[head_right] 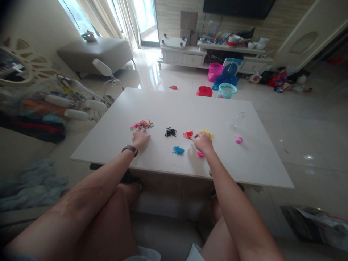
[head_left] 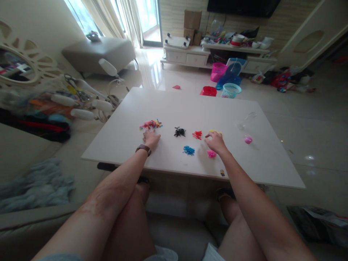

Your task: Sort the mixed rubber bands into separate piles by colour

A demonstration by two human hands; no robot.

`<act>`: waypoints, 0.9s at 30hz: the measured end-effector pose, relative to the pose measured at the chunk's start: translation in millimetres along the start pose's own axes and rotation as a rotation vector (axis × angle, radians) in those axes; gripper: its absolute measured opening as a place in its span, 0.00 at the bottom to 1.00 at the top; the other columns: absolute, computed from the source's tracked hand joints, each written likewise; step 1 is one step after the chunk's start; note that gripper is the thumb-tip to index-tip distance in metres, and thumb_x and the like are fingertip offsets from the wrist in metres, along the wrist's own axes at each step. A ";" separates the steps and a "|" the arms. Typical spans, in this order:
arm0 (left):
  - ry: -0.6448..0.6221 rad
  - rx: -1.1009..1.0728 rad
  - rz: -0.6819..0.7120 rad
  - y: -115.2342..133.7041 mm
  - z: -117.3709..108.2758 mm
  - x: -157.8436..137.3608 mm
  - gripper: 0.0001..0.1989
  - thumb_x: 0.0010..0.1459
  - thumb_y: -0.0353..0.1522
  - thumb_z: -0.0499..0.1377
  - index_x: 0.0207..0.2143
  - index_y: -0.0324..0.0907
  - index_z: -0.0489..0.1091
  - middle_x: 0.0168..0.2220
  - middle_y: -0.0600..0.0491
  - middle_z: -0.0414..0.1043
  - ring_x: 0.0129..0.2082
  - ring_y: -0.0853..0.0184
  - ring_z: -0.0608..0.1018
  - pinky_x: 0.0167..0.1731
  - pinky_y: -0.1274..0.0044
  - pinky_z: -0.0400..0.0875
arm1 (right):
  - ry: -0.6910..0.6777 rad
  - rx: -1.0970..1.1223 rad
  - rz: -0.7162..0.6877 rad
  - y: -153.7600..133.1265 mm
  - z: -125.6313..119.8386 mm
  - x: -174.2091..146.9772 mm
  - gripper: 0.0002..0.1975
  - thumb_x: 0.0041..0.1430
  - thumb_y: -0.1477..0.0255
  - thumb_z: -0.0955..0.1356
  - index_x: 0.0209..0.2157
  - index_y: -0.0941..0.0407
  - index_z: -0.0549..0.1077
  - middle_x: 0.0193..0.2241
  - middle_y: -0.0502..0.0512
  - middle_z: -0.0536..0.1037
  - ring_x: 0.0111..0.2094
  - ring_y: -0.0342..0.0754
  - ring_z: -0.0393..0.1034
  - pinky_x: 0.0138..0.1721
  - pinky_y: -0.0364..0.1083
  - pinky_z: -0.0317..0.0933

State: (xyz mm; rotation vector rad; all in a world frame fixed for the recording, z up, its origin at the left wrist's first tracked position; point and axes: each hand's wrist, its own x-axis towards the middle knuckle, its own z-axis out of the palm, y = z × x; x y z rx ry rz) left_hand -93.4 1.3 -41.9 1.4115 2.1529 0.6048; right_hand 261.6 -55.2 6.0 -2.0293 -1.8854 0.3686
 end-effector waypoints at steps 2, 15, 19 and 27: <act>0.000 -0.026 0.012 -1.2 -0.6 1.3 0.26 0.48 0.32 0.66 0.52 0.41 0.72 0.71 0.39 0.50 0.69 0.38 0.54 0.63 0.52 0.51 | -0.003 0.001 -0.007 -0.1 0.7 0.0 0.10 0.57 0.68 0.67 0.38 0.54 0.79 0.48 0.59 0.75 0.54 0.57 0.63 0.59 0.53 0.55; 0.018 -0.009 -0.008 -2.6 -12.9 1.8 0.27 0.48 0.33 0.66 0.53 0.43 0.73 0.67 0.37 0.59 0.66 0.38 0.58 0.61 0.51 0.54 | -0.030 -0.001 -0.005 -7.1 0.1 -2.4 0.11 0.58 0.67 0.66 0.38 0.55 0.79 0.47 0.60 0.76 0.53 0.56 0.63 0.58 0.52 0.54; 0.055 -0.044 -0.006 -0.8 -12.6 2.0 0.25 0.47 0.31 0.66 0.50 0.42 0.74 0.65 0.38 0.62 0.65 0.39 0.61 0.60 0.50 0.55 | -0.031 0.002 -0.007 -7.7 -0.4 -3.4 0.11 0.58 0.67 0.66 0.38 0.55 0.79 0.46 0.59 0.76 0.53 0.56 0.64 0.57 0.52 0.55; 0.204 -0.259 -0.116 -8.6 -14.9 13.7 0.15 0.52 0.30 0.63 0.44 0.41 0.78 0.48 0.42 0.78 0.51 0.52 0.78 0.53 0.64 0.70 | -0.023 -0.006 -0.024 -5.8 0.8 -3.0 0.12 0.58 0.67 0.66 0.38 0.55 0.80 0.47 0.59 0.76 0.54 0.56 0.64 0.57 0.51 0.55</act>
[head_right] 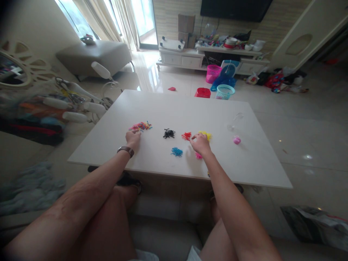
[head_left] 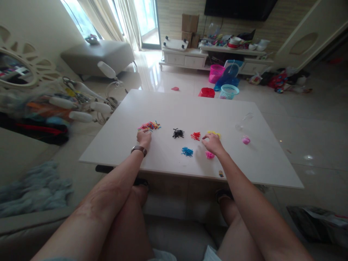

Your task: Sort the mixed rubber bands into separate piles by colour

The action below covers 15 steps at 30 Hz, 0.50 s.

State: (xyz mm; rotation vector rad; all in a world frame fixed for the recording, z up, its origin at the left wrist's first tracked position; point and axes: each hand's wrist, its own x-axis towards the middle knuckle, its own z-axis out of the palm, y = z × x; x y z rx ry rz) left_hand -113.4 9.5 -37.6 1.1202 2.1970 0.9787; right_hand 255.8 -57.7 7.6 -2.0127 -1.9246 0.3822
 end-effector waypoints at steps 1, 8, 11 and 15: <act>0.026 -0.068 -0.022 -1.3 -0.2 1.3 0.14 0.52 0.30 0.63 0.42 0.40 0.79 0.45 0.42 0.79 0.47 0.54 0.80 0.50 0.66 0.72 | 0.000 -0.001 -0.003 0.2 0.2 0.1 0.12 0.58 0.67 0.66 0.38 0.55 0.80 0.47 0.59 0.76 0.54 0.56 0.64 0.57 0.51 0.55; 0.114 -0.213 -0.084 -5.1 1.7 3.6 0.11 0.48 0.30 0.67 0.37 0.39 0.80 0.37 0.45 0.81 0.40 0.58 0.82 0.44 0.70 0.74 | -0.024 -0.001 -0.008 0.1 0.6 0.5 0.12 0.58 0.67 0.66 0.39 0.55 0.80 0.47 0.60 0.77 0.54 0.56 0.63 0.57 0.52 0.54; 0.108 -0.229 -0.081 -4.3 3.0 2.9 0.11 0.50 0.31 0.66 0.38 0.39 0.80 0.38 0.45 0.81 0.40 0.59 0.81 0.42 0.72 0.74 | -0.033 -0.002 -0.020 0.5 1.1 1.1 0.12 0.58 0.68 0.66 0.39 0.55 0.80 0.46 0.60 0.77 0.54 0.56 0.64 0.58 0.52 0.54; 0.103 -0.217 -0.073 -3.5 3.9 2.1 0.09 0.52 0.32 0.65 0.37 0.40 0.78 0.39 0.46 0.80 0.39 0.61 0.81 0.40 0.73 0.74 | -0.029 -0.010 -0.030 1.0 2.7 1.6 0.11 0.58 0.67 0.67 0.38 0.55 0.80 0.46 0.60 0.77 0.54 0.56 0.64 0.57 0.52 0.55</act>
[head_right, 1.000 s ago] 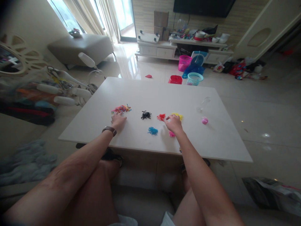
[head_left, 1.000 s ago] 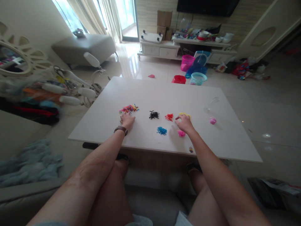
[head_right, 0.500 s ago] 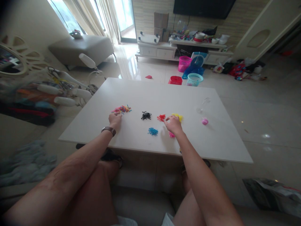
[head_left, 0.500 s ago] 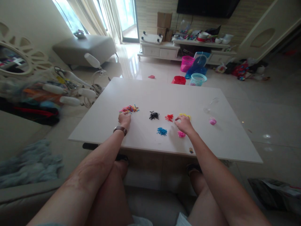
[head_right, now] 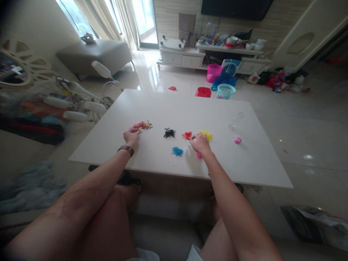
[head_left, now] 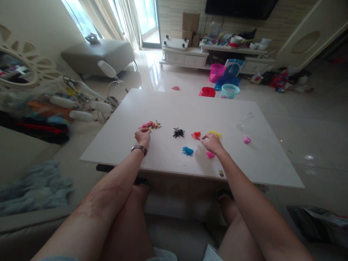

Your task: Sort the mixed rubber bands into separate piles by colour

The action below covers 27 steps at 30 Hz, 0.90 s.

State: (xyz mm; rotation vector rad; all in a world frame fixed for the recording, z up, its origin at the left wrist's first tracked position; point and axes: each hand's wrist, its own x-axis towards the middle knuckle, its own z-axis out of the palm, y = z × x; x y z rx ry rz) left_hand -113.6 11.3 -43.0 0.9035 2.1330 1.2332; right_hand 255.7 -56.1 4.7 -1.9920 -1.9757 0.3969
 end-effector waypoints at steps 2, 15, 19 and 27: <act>0.011 0.008 0.006 0.0 0.3 -0.3 0.09 0.53 0.32 0.66 0.38 0.39 0.77 0.39 0.46 0.80 0.39 0.62 0.81 0.40 0.74 0.74 | 0.001 0.002 -0.001 -0.1 0.7 -0.1 0.11 0.58 0.67 0.67 0.38 0.55 0.80 0.46 0.59 0.77 0.54 0.56 0.64 0.57 0.52 0.55; -0.109 -0.068 0.071 1.8 8.2 -3.7 0.11 0.54 0.31 0.63 0.40 0.37 0.78 0.40 0.45 0.80 0.40 0.63 0.80 0.44 0.74 0.73 | -0.019 0.014 -0.024 -7.7 -1.4 -2.6 0.11 0.57 0.70 0.67 0.39 0.55 0.80 0.47 0.59 0.79 0.53 0.56 0.68 0.58 0.52 0.57; -0.387 -0.233 0.118 15.6 18.0 -23.2 0.08 0.51 0.31 0.64 0.35 0.38 0.77 0.34 0.47 0.79 0.35 0.67 0.79 0.41 0.75 0.72 | -0.060 0.163 -0.082 -18.5 -4.5 -5.8 0.09 0.58 0.73 0.67 0.38 0.56 0.79 0.42 0.57 0.82 0.46 0.51 0.74 0.50 0.48 0.64; -1.073 -0.443 0.090 37.6 30.5 -90.2 0.17 0.45 0.39 0.72 0.33 0.37 0.77 0.34 0.47 0.79 0.36 0.67 0.79 0.46 0.71 0.72 | -0.126 0.445 -0.211 -47.4 0.3 -17.9 0.05 0.60 0.72 0.69 0.37 0.56 0.78 0.34 0.55 0.82 0.33 0.47 0.77 0.37 0.45 0.69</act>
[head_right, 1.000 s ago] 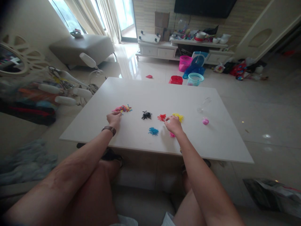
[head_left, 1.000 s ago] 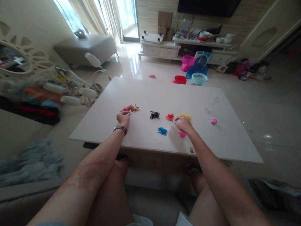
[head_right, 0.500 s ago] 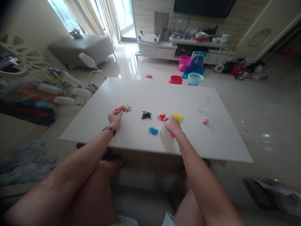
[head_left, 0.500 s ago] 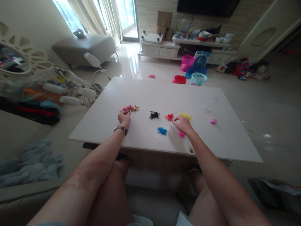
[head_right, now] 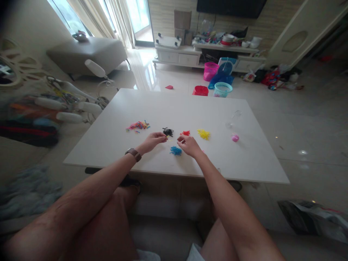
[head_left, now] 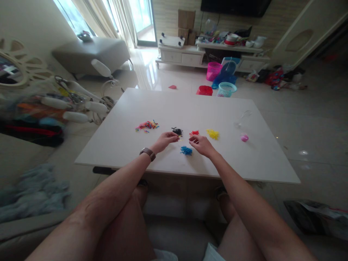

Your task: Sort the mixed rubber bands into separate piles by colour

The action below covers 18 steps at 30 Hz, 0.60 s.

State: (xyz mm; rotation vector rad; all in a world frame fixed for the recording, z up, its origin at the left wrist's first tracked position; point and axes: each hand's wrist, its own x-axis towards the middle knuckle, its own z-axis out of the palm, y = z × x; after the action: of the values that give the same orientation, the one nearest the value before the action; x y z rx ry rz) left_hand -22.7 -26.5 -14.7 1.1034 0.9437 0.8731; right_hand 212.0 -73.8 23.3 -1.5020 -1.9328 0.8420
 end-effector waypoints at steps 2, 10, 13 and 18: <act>-0.074 0.021 -0.012 0.0 7.3 -3.8 0.18 0.44 0.39 0.72 0.34 0.37 0.77 0.33 0.48 0.79 0.35 0.67 0.79 0.45 0.71 0.72 | -0.004 0.048 -0.001 -3.2 5.9 -0.3 0.04 0.60 0.72 0.70 0.37 0.57 0.77 0.35 0.56 0.83 0.33 0.47 0.77 0.37 0.45 0.70; -0.228 0.065 -0.010 6.5 13.0 -11.0 0.17 0.46 0.39 0.72 0.34 0.36 0.78 0.33 0.47 0.80 0.34 0.66 0.79 0.43 0.71 0.71 | 0.005 0.164 -0.024 -6.9 17.9 -0.3 0.08 0.59 0.73 0.71 0.41 0.56 0.78 0.39 0.57 0.83 0.34 0.46 0.78 0.37 0.45 0.71; -0.264 0.070 0.002 10.7 16.1 -14.3 0.17 0.47 0.39 0.72 0.34 0.36 0.78 0.33 0.46 0.80 0.34 0.66 0.79 0.43 0.71 0.71 | 0.000 0.191 -0.037 -9.3 19.1 -1.2 0.05 0.58 0.71 0.71 0.35 0.56 0.79 0.31 0.54 0.83 0.32 0.47 0.76 0.36 0.45 0.69; -0.244 0.057 -0.006 9.3 16.0 -14.4 0.16 0.47 0.39 0.72 0.34 0.36 0.78 0.34 0.46 0.80 0.34 0.65 0.79 0.43 0.71 0.71 | 0.037 0.169 -0.045 -8.4 19.0 0.5 0.04 0.56 0.70 0.70 0.31 0.56 0.79 0.26 0.52 0.81 0.29 0.46 0.74 0.33 0.44 0.66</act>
State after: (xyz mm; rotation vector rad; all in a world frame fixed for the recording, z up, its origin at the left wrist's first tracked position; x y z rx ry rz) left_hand -13.9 -42.8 -0.3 1.2247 0.7723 0.6918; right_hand 192.5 -77.6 17.2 -1.3612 -1.8129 0.9262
